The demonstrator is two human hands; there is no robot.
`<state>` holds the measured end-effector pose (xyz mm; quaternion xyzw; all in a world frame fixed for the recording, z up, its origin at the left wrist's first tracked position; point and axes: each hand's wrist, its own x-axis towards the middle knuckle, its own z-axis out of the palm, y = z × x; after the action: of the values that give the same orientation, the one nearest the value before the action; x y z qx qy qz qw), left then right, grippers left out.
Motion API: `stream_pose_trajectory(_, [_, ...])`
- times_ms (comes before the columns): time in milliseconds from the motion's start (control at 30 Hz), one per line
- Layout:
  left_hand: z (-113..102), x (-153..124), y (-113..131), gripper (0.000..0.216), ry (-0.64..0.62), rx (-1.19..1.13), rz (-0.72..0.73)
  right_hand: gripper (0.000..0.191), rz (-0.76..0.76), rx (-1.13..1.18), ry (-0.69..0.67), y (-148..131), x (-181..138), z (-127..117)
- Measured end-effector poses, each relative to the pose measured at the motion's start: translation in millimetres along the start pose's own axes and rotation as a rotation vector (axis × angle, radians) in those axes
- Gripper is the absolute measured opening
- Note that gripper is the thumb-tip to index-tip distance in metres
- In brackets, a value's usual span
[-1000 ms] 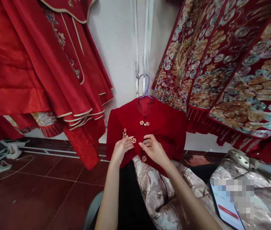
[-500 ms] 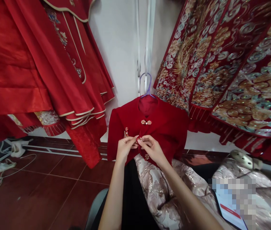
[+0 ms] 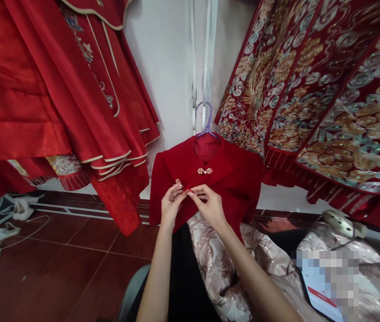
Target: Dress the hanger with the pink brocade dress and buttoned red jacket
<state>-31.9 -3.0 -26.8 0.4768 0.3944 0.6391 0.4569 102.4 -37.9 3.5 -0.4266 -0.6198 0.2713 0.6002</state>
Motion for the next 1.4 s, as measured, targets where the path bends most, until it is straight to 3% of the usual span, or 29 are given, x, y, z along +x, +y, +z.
stream_pose_trajectory(267, [5, 8, -6, 0.039, 0.085, -0.081, -0.002, 0.019, 0.011, -0.138, 0.073, 26, 28, 25])
stream_pose_trajectory(467, [11, 9, -3, 0.028, 0.174, 0.015, 0.011, 0.017, -0.032, -0.251, 0.069, 27, 26, 26])
stream_pose_trajectory(700, [6, 13, -4, 0.028, 0.155, 0.089, 0.028, 0.020, -0.021, -0.240, 0.058, 31, 28, 27])
stream_pose_trajectory(833, [-2, 18, -3, 0.025, 0.030, 0.144, 0.051, 0.019, 0.003, -0.229, 0.023, 27, 33, 23])
stream_pose_trajectory(967, [-20, 16, 2, 0.038, -0.082, 0.203, 0.079, 0.022, 0.082, -0.146, -0.233, 9, 28, -9])
stream_pose_trajectory(1033, [-34, 14, 4, 0.032, -0.108, 0.265, 0.024, 0.023, 0.134, -0.120, -0.327, 2, 18, -32])
stream_pose_trajectory(1167, [-55, 6, 7, 0.021, -0.261, 0.353, -0.194, 0.023, 0.258, -0.123, -0.312, 8, 0, -63])
stream_pose_trajectory(1300, [-57, -3, 12, 0.017, -0.466, 0.359, -0.273, 0.016, 0.400, -0.098, -0.326, 24, -5, -64])
stream_pose_trajectory(1400, [-52, -5, 15, 0.015, -0.524, 0.382, -0.292, 0.016, 0.425, -0.131, -0.410, 25, -7, -57])
